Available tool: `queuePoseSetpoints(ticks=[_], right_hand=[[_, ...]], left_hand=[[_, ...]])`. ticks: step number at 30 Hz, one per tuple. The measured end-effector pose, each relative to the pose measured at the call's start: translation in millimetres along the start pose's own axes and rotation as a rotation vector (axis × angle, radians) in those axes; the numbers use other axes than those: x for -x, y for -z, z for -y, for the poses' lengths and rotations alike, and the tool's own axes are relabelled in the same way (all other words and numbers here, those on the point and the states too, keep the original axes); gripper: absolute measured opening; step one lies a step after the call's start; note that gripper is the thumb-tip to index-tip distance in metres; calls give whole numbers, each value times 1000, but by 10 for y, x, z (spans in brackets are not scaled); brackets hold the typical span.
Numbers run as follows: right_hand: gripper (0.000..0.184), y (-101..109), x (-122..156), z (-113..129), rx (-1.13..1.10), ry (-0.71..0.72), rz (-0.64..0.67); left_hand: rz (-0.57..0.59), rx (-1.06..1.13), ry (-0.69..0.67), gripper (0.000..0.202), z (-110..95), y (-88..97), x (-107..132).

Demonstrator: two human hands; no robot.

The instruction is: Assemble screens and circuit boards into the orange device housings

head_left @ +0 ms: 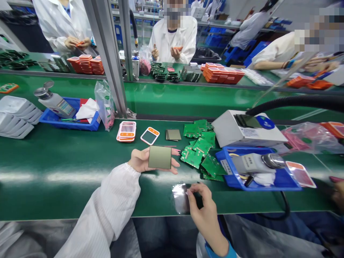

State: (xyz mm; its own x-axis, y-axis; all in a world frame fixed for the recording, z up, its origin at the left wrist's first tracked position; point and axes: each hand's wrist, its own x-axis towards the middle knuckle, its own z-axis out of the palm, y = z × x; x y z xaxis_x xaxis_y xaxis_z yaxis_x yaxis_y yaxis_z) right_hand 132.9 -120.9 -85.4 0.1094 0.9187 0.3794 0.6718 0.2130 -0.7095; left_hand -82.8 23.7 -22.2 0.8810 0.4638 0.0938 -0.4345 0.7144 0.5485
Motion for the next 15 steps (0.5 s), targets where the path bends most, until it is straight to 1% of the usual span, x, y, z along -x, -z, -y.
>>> queuePoseSetpoints(ticks=[5, 9, 12, 14, 15], right_hand=[[6, -12, 42, -19, -16, -68, 5], [5, -15, 38, -5, 55, -39, 0], [9, 3, 2, 26, 159, -11, -75], [13, 27, -16, 57, 177, 32, -143], [17, 39, -17, 76, 166, 66, -153]], left_hand=[[-15, -17, 4, 71, 5, -7, -4], [-25, -20, 2, 71, 0, -23, -10], [-35, -21, 8, 71, 0, -26, -10], [-31, -17, 6, 70, 5, -26, -9], [-26, -15, 4, 70, 8, -26, -10]])
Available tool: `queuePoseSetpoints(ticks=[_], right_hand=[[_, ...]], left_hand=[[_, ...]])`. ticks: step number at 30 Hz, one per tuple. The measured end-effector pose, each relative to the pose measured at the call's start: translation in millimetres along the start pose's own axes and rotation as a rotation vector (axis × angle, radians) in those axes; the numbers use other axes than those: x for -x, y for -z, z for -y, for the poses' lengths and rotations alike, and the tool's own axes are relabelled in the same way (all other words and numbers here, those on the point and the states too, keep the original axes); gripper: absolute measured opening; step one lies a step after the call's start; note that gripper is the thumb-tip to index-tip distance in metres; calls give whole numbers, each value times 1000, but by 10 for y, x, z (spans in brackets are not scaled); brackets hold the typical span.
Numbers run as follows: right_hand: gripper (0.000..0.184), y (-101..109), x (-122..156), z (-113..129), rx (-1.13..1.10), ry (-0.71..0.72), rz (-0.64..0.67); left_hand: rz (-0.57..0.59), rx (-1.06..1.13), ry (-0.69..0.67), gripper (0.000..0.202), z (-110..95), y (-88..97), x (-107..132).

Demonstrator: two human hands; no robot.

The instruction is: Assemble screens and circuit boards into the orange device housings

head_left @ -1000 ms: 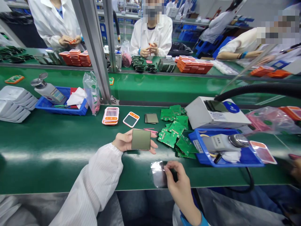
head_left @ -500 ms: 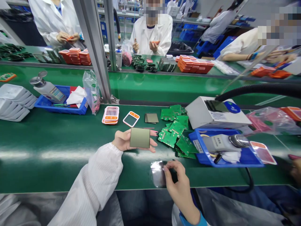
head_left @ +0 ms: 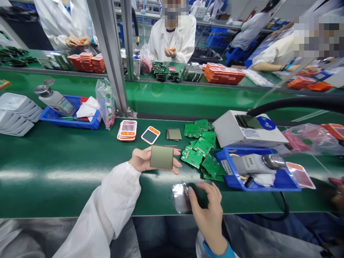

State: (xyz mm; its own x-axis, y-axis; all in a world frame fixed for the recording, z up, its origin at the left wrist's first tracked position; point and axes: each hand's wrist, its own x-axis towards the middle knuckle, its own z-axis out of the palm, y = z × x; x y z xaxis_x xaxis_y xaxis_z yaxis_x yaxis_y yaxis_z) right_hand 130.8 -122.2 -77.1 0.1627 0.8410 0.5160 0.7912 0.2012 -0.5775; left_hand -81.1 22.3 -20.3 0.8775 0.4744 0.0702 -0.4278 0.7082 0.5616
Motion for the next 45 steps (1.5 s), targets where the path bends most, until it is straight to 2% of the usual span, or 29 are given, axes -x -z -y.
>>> queuePoseSetpoints(ticks=[2, 4, 6, 8, 10, 12, 14, 16, 19, 20, 21, 22, 23, 27, 29, 34, 38, 41, 45], right_hand=[[35, 26, 5, 41, -36, 113, 86], [54, 40, 25, 89, -40, 273, 332], [63, 42, 47, 131, 7, 387, 572], [64, 41, 55, 155, 55, 410, 699], [66, 47, 32, 158, 50, 375, 748], [67, 60, -42, 154, -38, 328, 766], [61, 73, -185, 165, -196, 266, 683], [45, 74, -399, 213, -391, 184, 484], [17, 37, -805, 350, -657, -12, 96], [13, 11, -945, 402, -733, -75, 24], [14, -22, -1080, 453, -806, -118, 16], [19, -61, -1205, 498, -879, -141, 79], [28, -104, -1318, 536, -952, -146, 209], [67, -286, -1601, 605, -1189, -84, 928], [79, -358, -1640, 595, -1239, -33, 1102], [81, -460, -1573, 488, -1266, -10, 1091], [85, -506, -1505, 399, -1272, -109, 1033], [79, -518, -1492, 385, -1324, -180, 982], [69, -519, -1503, 410, -1437, -199, 980]], left_hand=[[9, -1, -1, 70, 5, -5, -2], [14, -5, 0, 70, 6, -15, -6], [14, -4, 1, 69, 2, -27, -10], [8, 1, 8, 69, -2, -35, -14], [-9, 2, 17, 70, 4, -31, -19], [-28, 3, 25, 66, 26, -14, -28], [-43, 11, 20, 58, 60, 8, -40], [-47, 31, 5, 54, 92, 24, -50], [-27, 76, -26, 51, 110, 26, -47], [-21, 90, -32, 50, 109, 24, -41], [-19, 102, -37, 49, 106, 21, -32], [-22, 109, -42, 49, 103, 19, -23], [-25, 111, -46, 49, 103, 20, -14], [-25, 97, -76, 55, 134, 46, -11], [-13, 88, -69, 60, 172, 70, -27], [-18, 53, -17, 62, 307, 143, -78], [6, 54, -15, 64, 385, 192, -106], [0, 79, -17, 65, 393, 209, -112], [7, 100, -16, 61, 380, 240, -103]])
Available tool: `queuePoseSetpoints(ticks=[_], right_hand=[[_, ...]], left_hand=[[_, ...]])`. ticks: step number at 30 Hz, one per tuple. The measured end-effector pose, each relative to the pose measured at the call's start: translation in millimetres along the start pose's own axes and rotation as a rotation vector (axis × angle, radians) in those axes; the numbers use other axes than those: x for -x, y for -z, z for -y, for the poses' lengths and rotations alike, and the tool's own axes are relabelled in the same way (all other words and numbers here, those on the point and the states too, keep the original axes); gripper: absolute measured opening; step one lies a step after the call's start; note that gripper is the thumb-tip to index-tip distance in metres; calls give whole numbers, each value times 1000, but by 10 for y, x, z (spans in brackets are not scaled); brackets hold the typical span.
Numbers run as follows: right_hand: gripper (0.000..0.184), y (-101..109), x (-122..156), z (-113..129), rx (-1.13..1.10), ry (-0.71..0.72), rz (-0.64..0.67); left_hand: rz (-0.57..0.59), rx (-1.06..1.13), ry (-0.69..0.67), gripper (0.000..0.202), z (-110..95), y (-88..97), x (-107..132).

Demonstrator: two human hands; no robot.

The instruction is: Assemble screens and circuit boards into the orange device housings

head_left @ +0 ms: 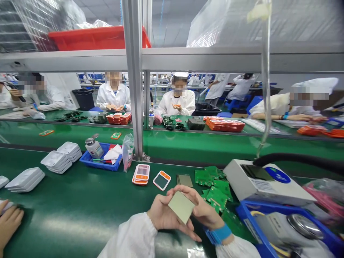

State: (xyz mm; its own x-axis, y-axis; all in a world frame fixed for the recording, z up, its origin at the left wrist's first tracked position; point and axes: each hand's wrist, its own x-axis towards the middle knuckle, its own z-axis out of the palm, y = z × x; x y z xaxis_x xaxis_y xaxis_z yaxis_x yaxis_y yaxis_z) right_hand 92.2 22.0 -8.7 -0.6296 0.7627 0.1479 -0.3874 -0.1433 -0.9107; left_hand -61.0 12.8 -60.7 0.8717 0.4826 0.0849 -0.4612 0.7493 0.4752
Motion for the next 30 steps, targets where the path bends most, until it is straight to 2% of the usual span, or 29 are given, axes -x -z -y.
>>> queuePoseSetpoints(ticks=[3, 9, 12, 15, 18, 21, 24, 27, 30], right_hand=[[65, 0, -5, -7, -63, 14, 8], [68, -18, 17, -26, -87, 6, -3], [61, -41, 29, -28, -97, 27, -4], [56, -30, 26, -52, -152, 45, -42], [53, 29, -6, -92, -308, 33, -161], [48, 108, -55, -115, -510, 58, -343], [43, 148, -88, -101, -679, 67, -475], [49, 117, -101, -58, -773, 10, -565], [58, 58, -111, -10, -818, -58, -639]], left_hand=[[-21, -12, 14, 57, -14, 7, 9], [-264, -140, 16, 48, -86, -222, 28], [-260, -118, 6, 49, -108, -333, 25], [-240, -101, 15, 56, -104, -338, 11], [-210, -62, -5, 61, -97, -267, -7], [-187, -43, -59, 54, -105, -187, -18], [-221, -73, -67, 47, -128, -151, -14], [-242, -128, -73, 39, -178, -199, 15], [-225, -215, -125, 29, -273, -326, 73]])
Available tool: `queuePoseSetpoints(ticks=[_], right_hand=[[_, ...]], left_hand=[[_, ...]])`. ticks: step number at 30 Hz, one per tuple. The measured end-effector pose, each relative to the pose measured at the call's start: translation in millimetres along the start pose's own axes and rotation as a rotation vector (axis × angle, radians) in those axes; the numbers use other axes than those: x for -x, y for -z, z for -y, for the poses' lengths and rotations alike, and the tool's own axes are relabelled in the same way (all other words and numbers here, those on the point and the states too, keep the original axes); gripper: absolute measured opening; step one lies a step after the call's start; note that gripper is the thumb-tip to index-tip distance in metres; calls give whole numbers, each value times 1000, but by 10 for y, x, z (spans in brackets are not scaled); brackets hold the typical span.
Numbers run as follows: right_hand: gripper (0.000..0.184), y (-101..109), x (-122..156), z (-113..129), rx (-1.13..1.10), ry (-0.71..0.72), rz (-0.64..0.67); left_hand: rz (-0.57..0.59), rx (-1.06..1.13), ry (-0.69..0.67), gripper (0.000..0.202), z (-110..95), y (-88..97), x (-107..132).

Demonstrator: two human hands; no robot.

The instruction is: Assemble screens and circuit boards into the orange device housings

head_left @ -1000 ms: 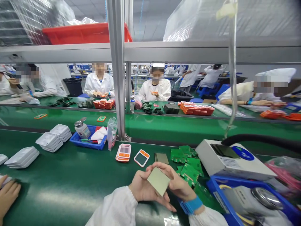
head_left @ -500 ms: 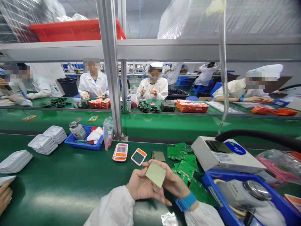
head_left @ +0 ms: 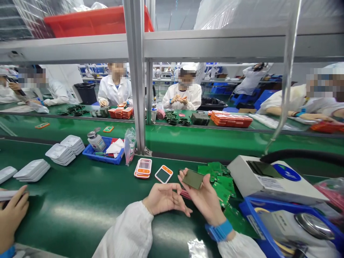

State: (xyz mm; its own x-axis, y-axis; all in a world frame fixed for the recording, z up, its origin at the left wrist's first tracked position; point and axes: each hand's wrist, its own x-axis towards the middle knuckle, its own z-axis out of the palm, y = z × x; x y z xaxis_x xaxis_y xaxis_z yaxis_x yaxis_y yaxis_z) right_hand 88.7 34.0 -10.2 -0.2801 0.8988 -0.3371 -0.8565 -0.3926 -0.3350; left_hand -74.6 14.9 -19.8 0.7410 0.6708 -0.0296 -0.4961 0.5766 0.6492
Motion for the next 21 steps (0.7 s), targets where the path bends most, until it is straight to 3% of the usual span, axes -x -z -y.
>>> queuePoseSetpoints(ticks=[2, 6, 8, 11, 15, 17, 21], right_hand=[[57, -26, 10, -3, -3, -20, -39], [52, 22, -23, -13, 18, -49, -26], [44, 88, -55, -33, 42, -53, 27], [24, 189, -97, -75, 116, -46, 156], [37, 247, -101, -108, 204, -42, 252], [41, 245, -80, -112, 228, -40, 265], [49, 203, -27, -134, 280, -50, 324]], left_hand=[[-134, -172, -122, 23, -101, -56, 53], [-916, -795, -572, 18, -272, -51, 129], [-1179, -915, -719, 17, -325, 14, 147], [-1384, -1164, -773, 28, -344, 141, 145], [-1567, -1713, -517, 42, -277, 286, 114], [-1591, -1770, -467, 40, -243, 339, 107], [-1592, -1752, -555, 30, -229, 419, 124]])
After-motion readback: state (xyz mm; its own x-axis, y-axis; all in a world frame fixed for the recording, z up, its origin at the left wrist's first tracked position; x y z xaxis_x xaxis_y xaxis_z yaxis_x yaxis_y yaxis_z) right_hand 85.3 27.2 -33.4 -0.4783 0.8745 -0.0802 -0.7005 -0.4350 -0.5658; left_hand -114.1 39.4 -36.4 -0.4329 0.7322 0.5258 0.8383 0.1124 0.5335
